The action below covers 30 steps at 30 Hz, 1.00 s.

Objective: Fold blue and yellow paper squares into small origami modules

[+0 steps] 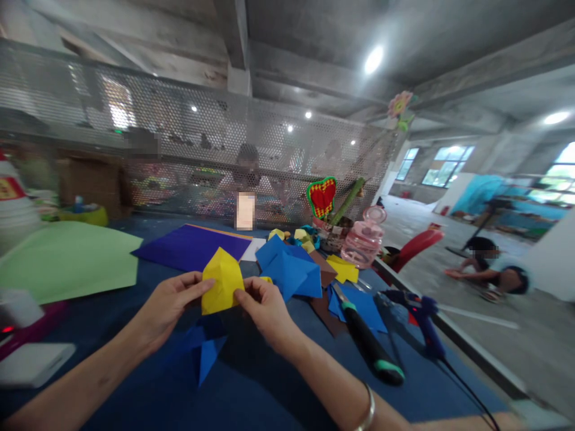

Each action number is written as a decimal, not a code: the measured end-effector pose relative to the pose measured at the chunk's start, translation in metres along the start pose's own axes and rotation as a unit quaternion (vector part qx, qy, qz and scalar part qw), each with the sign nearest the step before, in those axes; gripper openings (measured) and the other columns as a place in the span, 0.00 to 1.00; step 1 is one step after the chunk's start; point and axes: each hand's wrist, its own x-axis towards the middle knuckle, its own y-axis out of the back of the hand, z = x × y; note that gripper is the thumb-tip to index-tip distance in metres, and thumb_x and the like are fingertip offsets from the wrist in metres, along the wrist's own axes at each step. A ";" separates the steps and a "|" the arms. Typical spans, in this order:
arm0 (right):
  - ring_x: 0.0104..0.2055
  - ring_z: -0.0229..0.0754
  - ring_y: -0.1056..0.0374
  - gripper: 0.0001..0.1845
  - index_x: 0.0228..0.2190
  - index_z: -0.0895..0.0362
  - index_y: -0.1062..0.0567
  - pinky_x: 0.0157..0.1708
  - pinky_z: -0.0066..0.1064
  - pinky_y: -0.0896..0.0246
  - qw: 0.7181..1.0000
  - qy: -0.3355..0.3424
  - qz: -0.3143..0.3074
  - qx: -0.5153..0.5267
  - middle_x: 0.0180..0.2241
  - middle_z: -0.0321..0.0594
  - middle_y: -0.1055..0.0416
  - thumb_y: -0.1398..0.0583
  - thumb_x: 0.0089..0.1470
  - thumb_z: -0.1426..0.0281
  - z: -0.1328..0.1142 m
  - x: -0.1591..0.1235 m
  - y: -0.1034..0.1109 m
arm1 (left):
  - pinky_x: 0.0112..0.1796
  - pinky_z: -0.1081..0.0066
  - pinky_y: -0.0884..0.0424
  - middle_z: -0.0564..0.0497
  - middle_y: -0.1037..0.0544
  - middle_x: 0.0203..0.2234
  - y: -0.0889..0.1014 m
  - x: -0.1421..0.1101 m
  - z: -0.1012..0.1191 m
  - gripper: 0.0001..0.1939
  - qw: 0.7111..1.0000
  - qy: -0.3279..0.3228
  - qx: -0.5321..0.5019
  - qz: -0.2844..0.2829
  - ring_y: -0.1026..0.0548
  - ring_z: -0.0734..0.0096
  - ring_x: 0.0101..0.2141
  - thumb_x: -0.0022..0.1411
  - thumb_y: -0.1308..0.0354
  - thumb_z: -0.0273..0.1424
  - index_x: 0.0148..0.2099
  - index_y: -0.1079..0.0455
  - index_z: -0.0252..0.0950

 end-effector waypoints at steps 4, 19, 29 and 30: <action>0.24 0.33 0.40 0.17 0.31 0.59 0.27 0.24 0.25 0.44 1.000 -0.004 0.017 -0.019 0.25 0.34 0.33 0.37 0.49 0.58 0.003 0.000 0.000 | 0.35 0.71 0.30 0.49 0.20 0.28 0.000 0.000 0.000 0.13 1.000 -0.003 0.012 0.000 0.24 0.68 0.31 0.48 0.33 0.38 0.31 0.25 0.34; 0.21 0.33 0.39 0.13 0.25 0.58 0.32 0.21 0.24 0.43 0.996 -0.003 0.052 -0.070 0.20 0.32 0.34 0.38 0.49 0.61 0.009 0.000 0.004 | 0.27 0.76 0.33 0.50 0.20 0.29 -0.003 -0.004 0.003 0.14 0.998 -0.029 0.050 -0.031 0.26 0.72 0.27 0.46 0.32 0.32 0.37 0.25 0.34; 0.25 0.36 0.39 0.11 0.26 0.57 0.31 0.25 0.26 0.44 0.988 0.050 0.058 -0.136 0.23 0.33 0.35 0.40 0.52 0.62 0.014 0.001 0.006 | 0.30 0.71 0.26 0.47 0.20 0.34 -0.006 -0.003 0.002 0.16 0.999 -0.002 0.026 -0.026 0.23 0.66 0.31 0.50 0.35 0.40 0.38 0.25 0.34; 0.26 0.36 0.38 0.10 0.26 0.57 0.31 0.26 0.26 0.43 0.986 0.061 0.060 -0.146 0.23 0.34 0.34 0.40 0.52 0.63 0.014 0.001 0.005 | 0.30 0.71 0.26 0.46 0.19 0.34 -0.006 -0.003 0.001 0.17 0.999 0.002 0.028 -0.026 0.23 0.66 0.31 0.50 0.35 0.40 0.38 0.25 0.34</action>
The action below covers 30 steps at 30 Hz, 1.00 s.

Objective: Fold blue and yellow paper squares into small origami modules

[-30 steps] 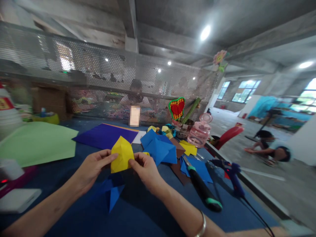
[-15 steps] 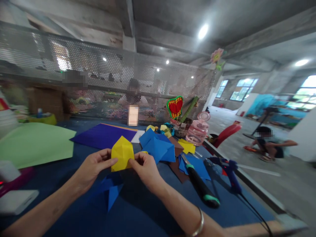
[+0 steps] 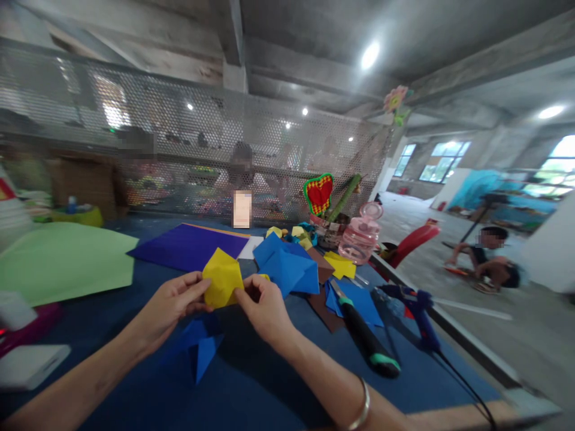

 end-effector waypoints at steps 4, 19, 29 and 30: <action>0.29 0.38 0.36 0.09 0.30 0.58 0.28 0.29 0.27 0.42 1.000 0.015 -0.002 -0.004 0.27 0.36 0.30 0.41 0.53 0.64 -0.005 -0.001 -0.002 | 0.29 0.71 0.26 0.44 0.19 0.35 0.001 0.000 -0.001 0.20 1.000 0.023 0.019 0.003 0.23 0.66 0.31 0.53 0.38 0.42 0.43 0.26 0.32; 0.30 0.38 0.34 0.10 0.34 0.59 0.26 0.30 0.27 0.40 1.000 0.015 -0.007 0.014 0.31 0.38 0.27 0.42 0.52 0.67 -0.015 -0.003 -0.002 | 0.36 0.69 0.25 0.43 0.19 0.39 0.000 -0.001 0.000 0.17 0.998 0.062 -0.032 -0.009 0.22 0.64 0.36 0.51 0.37 0.32 0.44 0.26 0.31; 0.34 0.39 0.32 0.11 0.36 0.58 0.26 0.35 0.29 0.39 0.996 -0.005 -0.032 0.082 0.34 0.38 0.26 0.38 0.49 0.68 -0.011 -0.002 -0.001 | 0.37 0.71 0.26 0.44 0.19 0.38 -0.002 -0.003 0.002 0.17 0.997 0.059 -0.037 -0.012 0.22 0.66 0.36 0.49 0.35 0.33 0.42 0.26 0.31; 0.36 0.40 0.32 0.12 0.37 0.58 0.26 0.36 0.29 0.38 0.994 -0.012 -0.041 0.101 0.35 0.39 0.26 0.38 0.49 0.67 -0.011 -0.002 0.000 | 0.36 0.71 0.26 0.44 0.19 0.38 -0.001 -0.003 0.002 0.18 0.998 0.057 -0.033 -0.011 0.22 0.66 0.35 0.48 0.34 0.34 0.42 0.26 0.31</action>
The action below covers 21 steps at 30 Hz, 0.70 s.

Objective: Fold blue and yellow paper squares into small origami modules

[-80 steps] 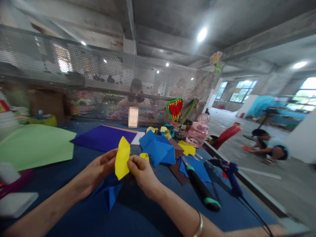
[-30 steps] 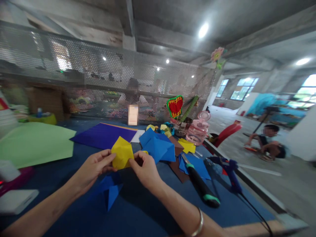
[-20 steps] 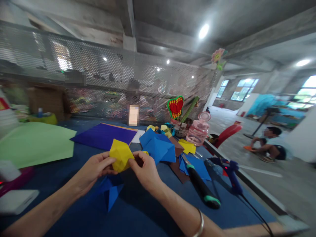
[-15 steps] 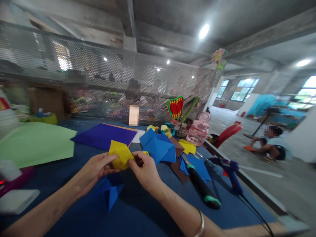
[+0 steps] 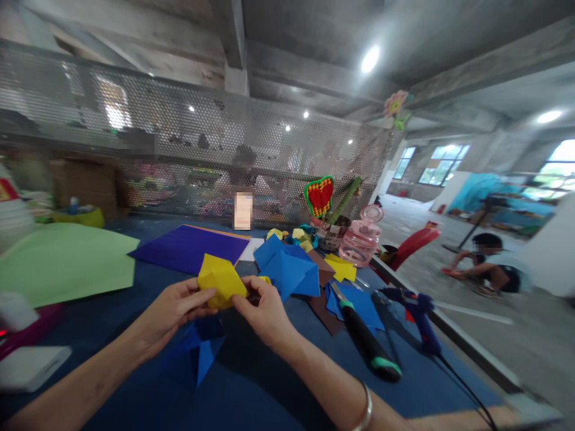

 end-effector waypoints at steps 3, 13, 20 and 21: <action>0.39 0.41 0.31 0.16 0.40 0.57 0.27 0.39 0.29 0.38 0.997 -0.026 -0.033 0.066 0.39 0.39 0.26 0.36 0.48 0.65 0.000 0.000 0.001 | 0.32 0.73 0.26 0.45 0.19 0.35 0.002 0.002 -0.002 0.19 1.000 -0.010 0.025 0.005 0.22 0.68 0.33 0.46 0.32 0.36 0.40 0.25 0.32; 0.29 0.35 0.37 0.17 0.37 0.57 0.28 0.25 0.24 0.45 0.995 -0.043 -0.043 0.085 0.32 0.35 0.29 0.35 0.48 0.61 0.001 0.001 0.000 | 0.32 0.71 0.25 0.46 0.20 0.37 0.002 0.002 -0.005 0.20 0.999 -0.035 0.027 0.003 0.23 0.67 0.33 0.47 0.32 0.35 0.43 0.26 0.33; 0.25 0.34 0.42 0.12 0.33 0.58 0.28 0.23 0.24 0.47 1.000 -0.017 -0.022 -0.013 0.26 0.33 0.34 0.39 0.51 0.62 0.006 0.003 0.001 | 0.30 0.76 0.26 0.48 0.21 0.37 0.007 0.002 0.002 0.15 0.994 -0.065 -0.070 0.042 0.24 0.71 0.33 0.53 0.36 0.38 0.40 0.27 0.35; 0.25 0.34 0.42 0.12 0.33 0.58 0.29 0.23 0.24 0.47 0.999 -0.015 -0.024 -0.024 0.25 0.33 0.35 0.39 0.51 0.63 0.007 0.003 0.001 | 0.29 0.76 0.26 0.48 0.22 0.36 0.008 0.002 0.003 0.15 0.993 -0.067 -0.081 0.053 0.25 0.72 0.32 0.52 0.35 0.38 0.39 0.27 0.34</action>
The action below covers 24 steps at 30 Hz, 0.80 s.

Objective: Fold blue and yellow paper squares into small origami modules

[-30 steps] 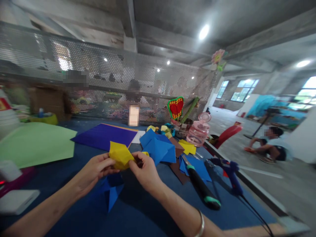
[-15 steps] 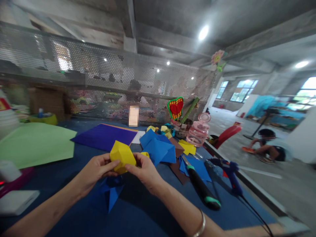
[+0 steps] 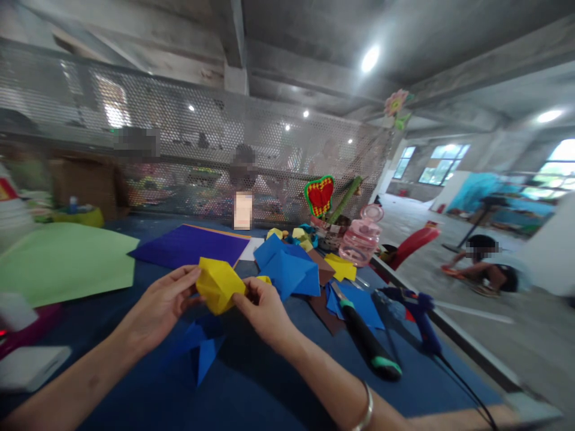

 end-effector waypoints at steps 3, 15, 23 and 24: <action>0.24 0.33 0.43 0.12 0.31 0.58 0.29 0.23 0.25 0.48 1.000 0.000 -0.003 -0.027 0.24 0.32 0.37 0.40 0.52 0.62 0.003 0.000 0.000 | 0.29 0.77 0.26 0.48 0.23 0.35 0.003 0.002 0.000 0.14 1.000 0.002 -0.011 0.003 0.26 0.73 0.32 0.51 0.33 0.36 0.37 0.27 0.33; 0.25 0.35 0.42 0.16 0.28 0.57 0.31 0.23 0.26 0.49 0.999 0.000 0.005 -0.037 0.23 0.33 0.36 0.38 0.50 0.57 0.000 -0.003 -0.001 | 0.28 0.79 0.30 0.50 0.21 0.36 -0.001 -0.003 -0.004 0.18 0.996 -0.006 0.064 -0.056 0.26 0.74 0.32 0.50 0.33 0.33 0.43 0.28 0.36; 0.27 0.36 0.41 0.09 0.28 0.57 0.29 0.26 0.26 0.47 0.997 0.031 0.015 -0.063 0.25 0.33 0.35 0.38 0.51 0.63 -0.003 -0.006 -0.004 | 0.25 0.77 0.31 0.49 0.21 0.35 -0.007 -0.004 -0.003 0.20 0.993 0.000 0.104 -0.048 0.25 0.71 0.30 0.49 0.34 0.36 0.43 0.29 0.34; 0.28 0.36 0.40 0.08 0.29 0.57 0.28 0.27 0.27 0.45 0.997 0.036 0.022 -0.064 0.26 0.34 0.34 0.39 0.51 0.64 -0.004 -0.006 -0.005 | 0.25 0.76 0.30 0.48 0.21 0.37 -0.007 -0.004 -0.003 0.20 0.993 0.006 0.103 -0.049 0.25 0.71 0.31 0.49 0.34 0.37 0.43 0.29 0.34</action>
